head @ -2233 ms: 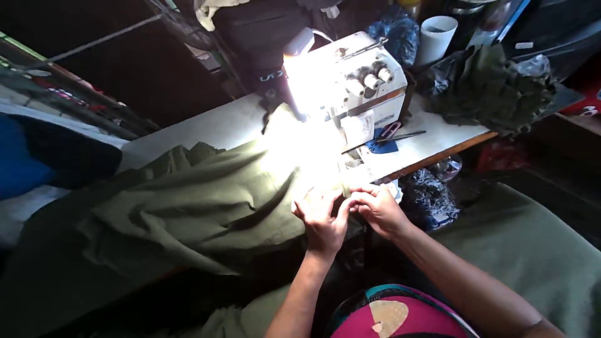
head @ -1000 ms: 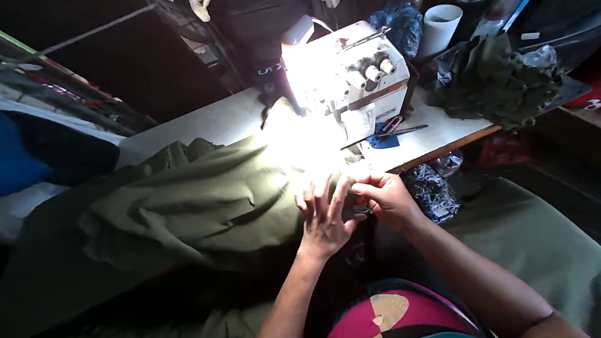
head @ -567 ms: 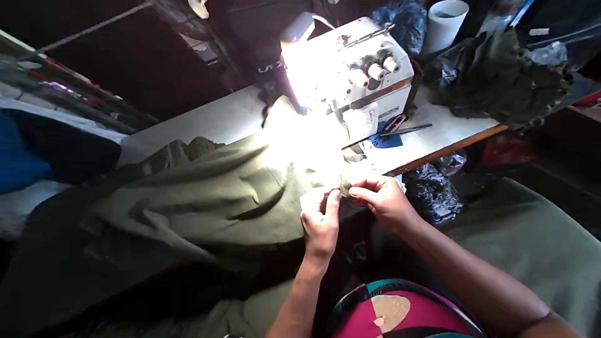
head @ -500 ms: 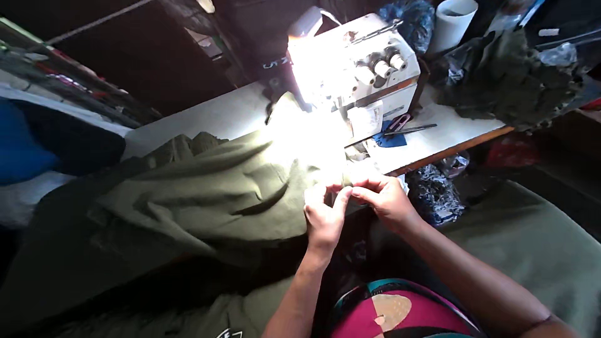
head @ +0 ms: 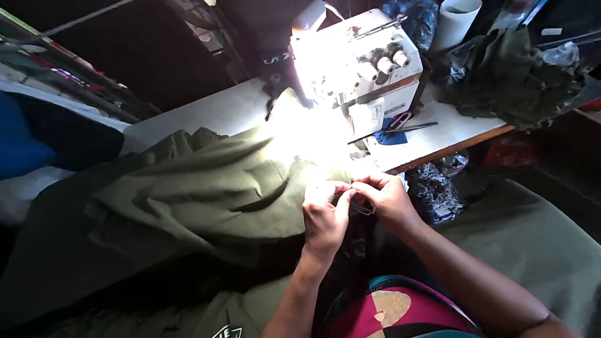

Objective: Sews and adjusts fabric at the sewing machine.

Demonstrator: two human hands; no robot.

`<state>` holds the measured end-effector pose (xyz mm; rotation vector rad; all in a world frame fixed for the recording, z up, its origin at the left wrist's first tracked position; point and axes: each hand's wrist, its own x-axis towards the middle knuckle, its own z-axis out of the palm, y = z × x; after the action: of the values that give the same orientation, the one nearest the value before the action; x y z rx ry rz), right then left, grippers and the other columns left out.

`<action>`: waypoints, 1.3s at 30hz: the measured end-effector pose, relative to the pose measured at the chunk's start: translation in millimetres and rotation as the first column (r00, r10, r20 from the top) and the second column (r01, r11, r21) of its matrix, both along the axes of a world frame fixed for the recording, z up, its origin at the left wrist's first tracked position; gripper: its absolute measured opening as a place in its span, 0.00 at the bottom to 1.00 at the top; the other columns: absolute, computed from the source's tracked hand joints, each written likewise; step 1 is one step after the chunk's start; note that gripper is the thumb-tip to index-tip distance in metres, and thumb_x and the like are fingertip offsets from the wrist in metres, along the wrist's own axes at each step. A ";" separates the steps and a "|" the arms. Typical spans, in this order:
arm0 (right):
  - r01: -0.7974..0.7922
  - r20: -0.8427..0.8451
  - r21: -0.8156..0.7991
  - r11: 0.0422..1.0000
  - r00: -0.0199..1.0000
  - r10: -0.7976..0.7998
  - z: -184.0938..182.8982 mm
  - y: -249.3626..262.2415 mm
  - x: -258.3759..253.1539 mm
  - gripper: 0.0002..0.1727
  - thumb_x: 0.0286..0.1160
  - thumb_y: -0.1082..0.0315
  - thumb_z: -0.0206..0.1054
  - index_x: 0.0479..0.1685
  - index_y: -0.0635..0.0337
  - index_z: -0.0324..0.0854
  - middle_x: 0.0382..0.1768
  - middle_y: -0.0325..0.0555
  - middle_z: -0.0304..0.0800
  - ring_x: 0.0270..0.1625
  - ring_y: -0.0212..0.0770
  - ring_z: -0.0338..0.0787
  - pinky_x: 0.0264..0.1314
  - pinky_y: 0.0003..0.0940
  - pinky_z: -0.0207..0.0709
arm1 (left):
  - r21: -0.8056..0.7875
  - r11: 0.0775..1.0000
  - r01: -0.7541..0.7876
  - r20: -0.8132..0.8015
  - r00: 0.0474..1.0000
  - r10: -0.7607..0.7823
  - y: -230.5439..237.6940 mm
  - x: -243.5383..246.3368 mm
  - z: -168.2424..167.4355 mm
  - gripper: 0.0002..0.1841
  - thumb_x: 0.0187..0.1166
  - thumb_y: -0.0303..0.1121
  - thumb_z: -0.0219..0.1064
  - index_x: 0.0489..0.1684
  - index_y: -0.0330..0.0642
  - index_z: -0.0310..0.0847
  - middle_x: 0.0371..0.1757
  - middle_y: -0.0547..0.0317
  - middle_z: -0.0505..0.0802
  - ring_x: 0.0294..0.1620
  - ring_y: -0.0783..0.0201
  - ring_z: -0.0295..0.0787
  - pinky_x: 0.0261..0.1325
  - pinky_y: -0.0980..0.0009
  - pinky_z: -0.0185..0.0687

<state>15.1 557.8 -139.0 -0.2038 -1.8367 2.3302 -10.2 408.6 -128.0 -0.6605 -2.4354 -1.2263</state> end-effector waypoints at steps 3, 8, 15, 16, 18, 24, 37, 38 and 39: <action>-0.005 0.019 -0.088 0.996 1.000 0.007 6.7 -1.2 -1.3 0.09 0.81 0.72 0.66 0.34 0.66 0.88 0.27 0.45 0.91 0.30 0.34 0.90 0.39 0.29 0.88 | 0.038 0.998 0.042 0.051 0.998 -0.044 -0.8 3.8 1.8 0.06 0.79 0.31 0.71 0.39 0.45 0.95 0.41 0.66 0.97 0.48 0.74 0.93 0.60 0.73 0.87; -0.069 0.009 -0.196 0.978 0.997 0.073 4.3 -2.2 -2.6 0.03 0.73 0.77 0.73 0.37 0.70 0.88 0.30 0.48 0.92 0.31 0.33 0.90 0.40 0.27 0.87 | 0.035 0.999 0.035 0.148 0.988 -0.040 -10.2 4.9 4.0 0.08 0.81 0.31 0.67 0.41 0.46 0.95 0.42 0.67 0.95 0.52 0.73 0.89 0.61 0.74 0.83; -0.041 0.037 -0.258 0.965 0.998 0.052 0.4 4.0 -3.6 0.02 0.69 0.81 0.73 0.37 0.70 0.88 0.30 0.49 0.92 0.30 0.34 0.90 0.38 0.28 0.87 | 0.240 0.965 0.107 0.078 0.989 -0.129 -14.6 1.3 -2.5 0.11 0.78 0.29 0.69 0.55 0.38 0.89 0.50 0.58 0.96 0.52 0.66 0.93 0.59 0.68 0.89; -0.029 0.041 -0.261 0.965 0.998 0.041 1.3 6.0 -3.2 0.02 0.68 0.81 0.73 0.37 0.70 0.87 0.29 0.49 0.92 0.29 0.34 0.89 0.37 0.28 0.87 | 0.144 0.985 0.092 -0.071 0.994 -0.082 -13.0 2.5 -7.0 0.18 0.75 0.37 0.74 0.61 0.41 0.86 0.57 0.57 0.94 0.61 0.64 0.88 0.65 0.64 0.82; -0.016 0.045 -0.267 0.964 0.999 0.029 5.0 9.1 -1.1 0.02 0.68 0.81 0.73 0.36 0.68 0.86 0.28 0.48 0.91 0.27 0.33 0.88 0.36 0.27 0.86 | -0.092 0.995 0.043 -0.287 0.955 -0.068 -6.1 2.6 -19.7 0.35 0.69 0.55 0.77 0.76 0.49 0.76 0.75 0.51 0.83 0.79 0.52 0.73 0.80 0.50 0.65; -0.015 0.009 -0.212 0.977 1.000 0.018 4.7 14.2 3.1 0.06 0.67 0.80 0.72 0.41 0.68 0.84 0.29 0.46 0.90 0.27 0.33 0.87 0.34 0.27 0.84 | -0.229 0.944 -0.237 -0.616 0.787 0.048 -6.4 -53.7 -62.9 0.29 0.69 0.39 0.68 0.75 0.68 0.76 0.85 0.45 0.72 0.94 0.35 0.41 0.86 0.26 0.26; 0.322 -0.422 0.602 0.730 0.905 -0.051 13.4 17.0 -90.2 0.05 0.74 0.73 0.71 0.42 0.60 0.91 0.37 0.45 0.92 0.36 0.34 0.90 0.41 0.32 0.87 | -0.666 0.725 -0.174 -0.280 0.960 -0.026 -13.8 -106.1 42.3 0.21 0.70 0.20 0.66 0.65 0.34 0.85 0.74 0.34 0.82 0.80 0.30 0.69 0.79 0.24 0.49; 0.379 -0.458 0.680 0.628 0.888 -0.039 18.8 15.2 -92.6 0.06 0.74 0.75 0.71 0.43 0.62 0.92 0.40 0.50 0.91 0.40 0.41 0.91 0.46 0.37 0.87 | -0.690 0.703 -0.170 -0.275 0.961 -0.037 -11.6 -115.0 50.2 0.23 0.71 0.19 0.66 0.69 0.35 0.82 0.79 0.36 0.78 0.84 0.32 0.65 0.80 0.22 0.46; 0.418 -0.485 0.740 0.526 0.875 -0.013 22.4 13.2 -94.2 0.07 0.72 0.76 0.70 0.45 0.65 0.91 0.43 0.55 0.91 0.45 0.48 0.92 0.52 0.42 0.87 | -0.701 0.694 -0.162 -0.270 0.962 -0.048 -9.8 -124.8 56.6 0.24 0.74 0.21 0.65 0.73 0.37 0.80 0.82 0.39 0.76 0.86 0.34 0.63 0.79 0.18 0.44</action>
<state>-79.1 571.0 -116.6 0.1859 -2.2464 0.9807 -135.0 398.8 -71.4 -0.8643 -2.6180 -0.0628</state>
